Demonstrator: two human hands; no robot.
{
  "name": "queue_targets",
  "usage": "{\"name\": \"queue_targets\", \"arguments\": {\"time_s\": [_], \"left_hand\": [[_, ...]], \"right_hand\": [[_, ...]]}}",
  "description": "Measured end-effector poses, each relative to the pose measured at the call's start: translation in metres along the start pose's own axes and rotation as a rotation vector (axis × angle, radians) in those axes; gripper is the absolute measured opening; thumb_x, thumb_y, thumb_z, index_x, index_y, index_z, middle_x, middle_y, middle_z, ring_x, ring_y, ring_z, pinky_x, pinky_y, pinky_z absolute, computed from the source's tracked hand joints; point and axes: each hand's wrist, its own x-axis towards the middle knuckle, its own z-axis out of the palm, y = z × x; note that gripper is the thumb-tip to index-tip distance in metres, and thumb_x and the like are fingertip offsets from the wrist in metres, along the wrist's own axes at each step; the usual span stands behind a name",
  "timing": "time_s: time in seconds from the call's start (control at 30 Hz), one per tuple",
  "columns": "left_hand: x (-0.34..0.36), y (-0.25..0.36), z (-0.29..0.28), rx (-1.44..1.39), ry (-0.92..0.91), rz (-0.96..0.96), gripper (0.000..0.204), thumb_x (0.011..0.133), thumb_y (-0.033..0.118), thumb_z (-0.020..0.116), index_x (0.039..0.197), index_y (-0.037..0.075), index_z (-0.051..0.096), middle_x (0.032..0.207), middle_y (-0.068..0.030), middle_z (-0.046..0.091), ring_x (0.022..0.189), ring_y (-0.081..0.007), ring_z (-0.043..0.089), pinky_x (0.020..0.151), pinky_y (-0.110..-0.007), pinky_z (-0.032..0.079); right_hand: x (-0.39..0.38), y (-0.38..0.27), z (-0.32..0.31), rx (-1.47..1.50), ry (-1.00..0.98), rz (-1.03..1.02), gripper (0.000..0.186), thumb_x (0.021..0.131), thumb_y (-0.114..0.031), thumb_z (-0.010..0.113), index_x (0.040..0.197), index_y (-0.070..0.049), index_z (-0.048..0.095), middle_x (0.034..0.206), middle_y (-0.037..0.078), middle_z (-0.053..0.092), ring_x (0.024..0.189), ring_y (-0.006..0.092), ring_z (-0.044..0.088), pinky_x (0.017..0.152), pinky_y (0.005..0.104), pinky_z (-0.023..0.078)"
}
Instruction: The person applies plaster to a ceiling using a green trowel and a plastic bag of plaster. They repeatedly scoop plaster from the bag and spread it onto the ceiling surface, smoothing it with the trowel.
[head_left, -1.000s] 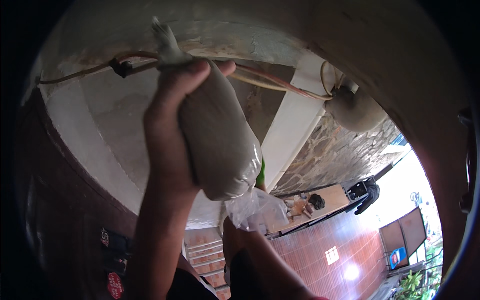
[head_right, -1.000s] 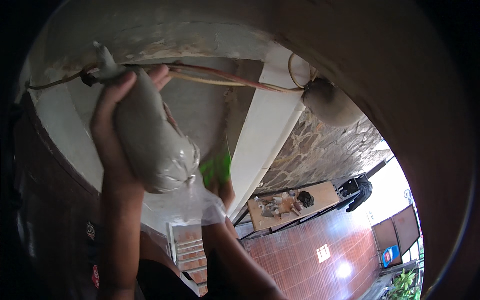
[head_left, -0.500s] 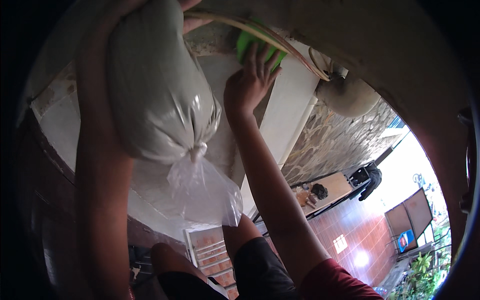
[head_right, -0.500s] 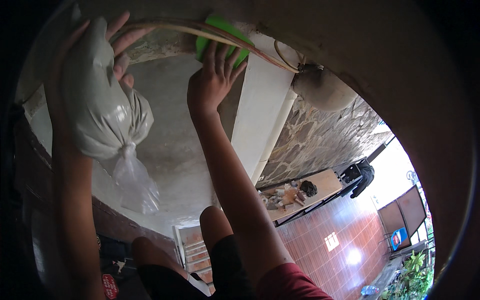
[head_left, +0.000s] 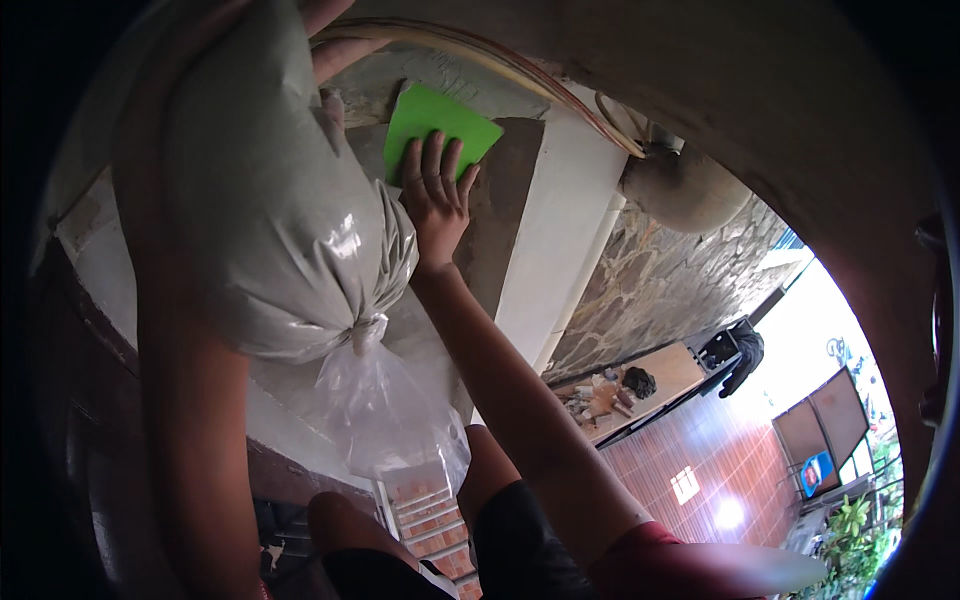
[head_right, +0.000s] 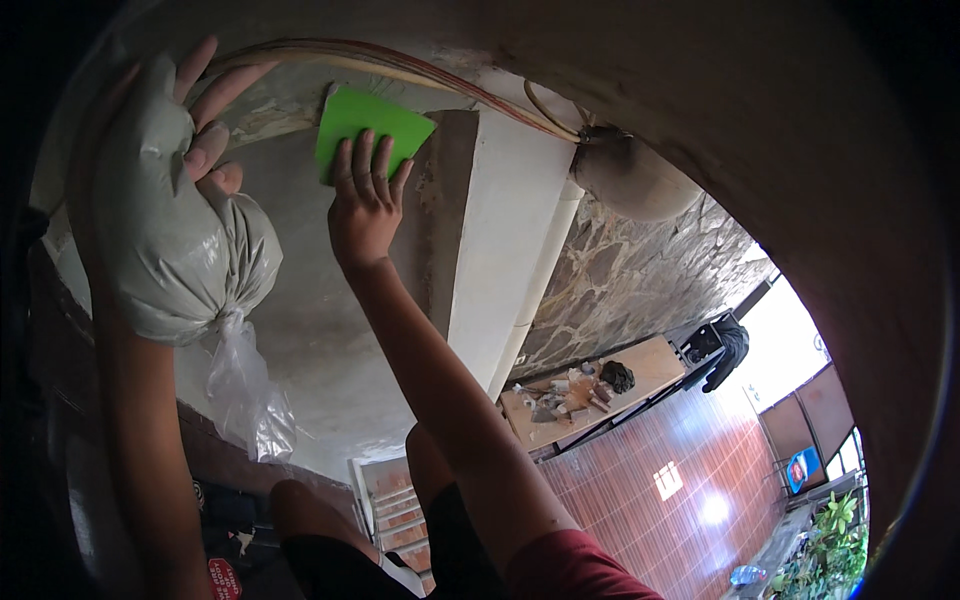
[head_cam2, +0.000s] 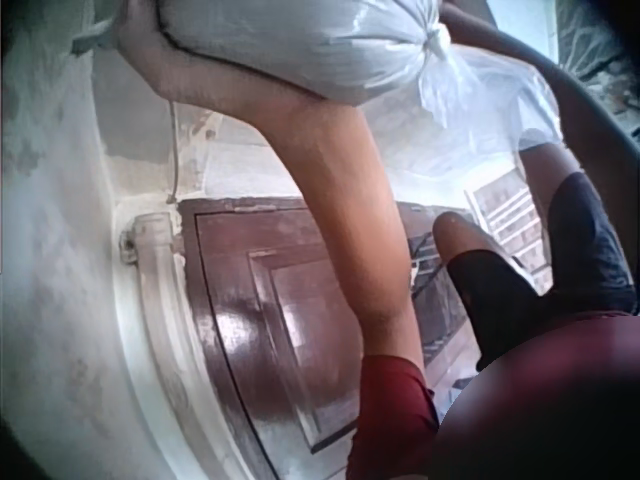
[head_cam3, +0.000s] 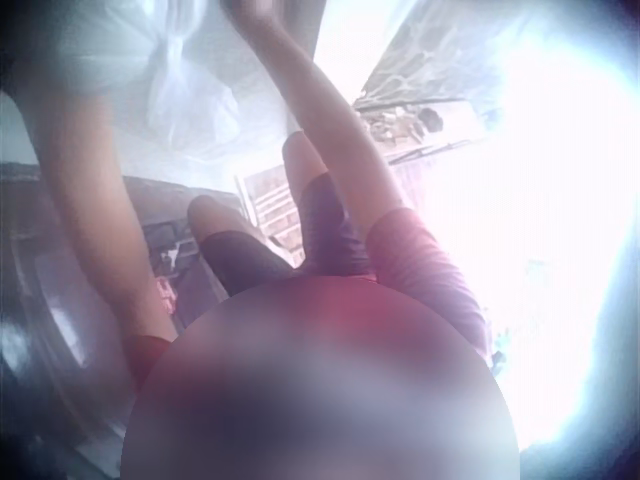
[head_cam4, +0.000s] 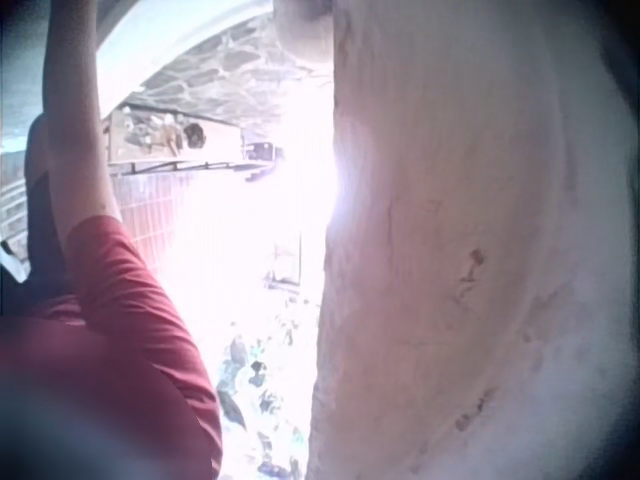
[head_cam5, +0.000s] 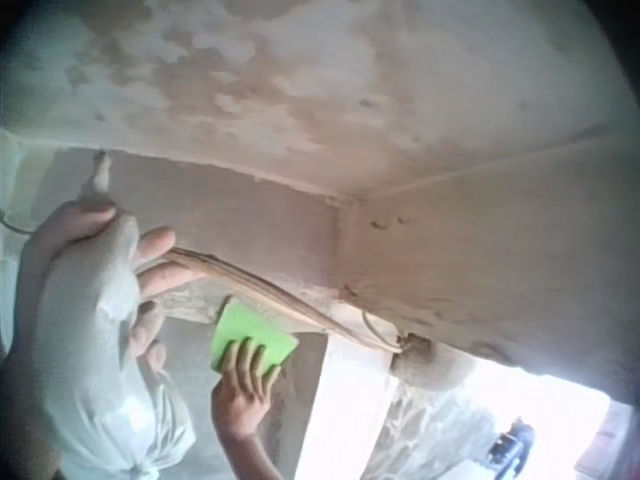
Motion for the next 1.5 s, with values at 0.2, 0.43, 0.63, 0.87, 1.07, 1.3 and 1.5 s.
{"name": "queue_targets", "arguments": {"time_s": [0.2,0.43,0.63,0.87,1.07,1.3,1.5], "left_hand": [[-0.025,-0.004,-0.005,-0.212,0.022,-0.079,0.041,0.102,0.025,0.044,0.131,-0.004,0.047,0.139,-0.0253,0.049,0.059,-0.0056,0.037,0.056,-0.023,0.039],[-0.030,-0.019,-0.018,-0.036,-0.015,0.088,0.054,0.104,0.036,0.030,0.139,-0.004,0.041,0.143,-0.0293,0.043,0.057,-0.0073,0.039,0.059,-0.023,0.040],[-0.028,-0.016,-0.028,-0.066,-0.098,0.024,0.061,0.102,0.043,0.026,0.140,-0.003,0.040,0.142,-0.0324,0.041,0.055,-0.0075,0.038,0.057,-0.023,0.039],[-0.029,-0.019,-0.041,-0.239,-0.197,-0.114,0.059,0.103,0.043,0.024,0.144,0.003,0.038,0.145,-0.0303,0.038,0.058,-0.0065,0.039,0.062,-0.023,0.039],[-0.015,-0.010,-0.059,-0.361,-0.443,-0.237,0.058,0.103,0.043,0.024,0.147,0.007,0.035,0.152,-0.0296,0.027,0.059,-0.0063,0.042,0.066,-0.025,0.041],[-0.013,-0.012,-0.057,-0.393,-0.464,-0.214,0.058,0.103,0.043,0.027,0.148,0.007,0.034,0.153,-0.0303,0.023,0.058,-0.0064,0.043,0.064,-0.025,0.041],[-0.014,-0.016,-0.060,-0.374,-0.466,-0.199,0.059,0.103,0.043,0.031,0.149,0.005,0.031,0.153,-0.0313,0.022,0.056,-0.0058,0.042,0.061,-0.024,0.040]], "right_hand": [[-0.025,-0.036,-0.066,0.262,-0.004,0.242,0.062,0.073,0.013,0.050,0.134,0.001,0.053,0.136,0.023,0.053,0.129,0.0416,0.046,0.103,0.0485,0.045],[0.033,0.004,-0.069,0.048,0.198,0.207,0.063,0.073,0.013,0.048,0.135,0.000,0.052,0.137,0.022,0.051,0.133,0.0399,0.042,0.109,0.0481,0.039],[0.032,-0.002,-0.007,-0.102,0.021,0.109,0.054,0.078,0.004,0.053,0.130,-0.006,0.058,0.140,0.017,0.052,0.132,0.0381,0.046,0.109,0.0549,0.036],[-0.019,-0.046,-0.031,0.246,-0.059,0.203,0.056,0.076,0.007,0.054,0.131,-0.005,0.058,0.134,0.015,0.057,0.127,0.0385,0.051,0.103,0.0514,0.044],[0.001,-0.017,-0.091,0.077,0.131,0.180,0.060,0.073,0.016,0.049,0.131,0.000,0.057,0.133,0.020,0.056,0.128,0.0411,0.048,0.106,0.0479,0.042],[0.060,0.028,-0.038,-0.087,0.106,0.066,0.061,0.076,0.006,0.052,0.135,-0.009,0.055,0.137,0.017,0.053,0.131,0.0387,0.045,0.105,0.0449,0.045],[0.052,0.023,-0.008,-0.236,0.128,0.057,0.064,0.074,0.006,0.054,0.136,-0.012,0.054,0.137,0.016,0.054,0.130,0.0398,0.047,0.107,0.0501,0.039]]}}
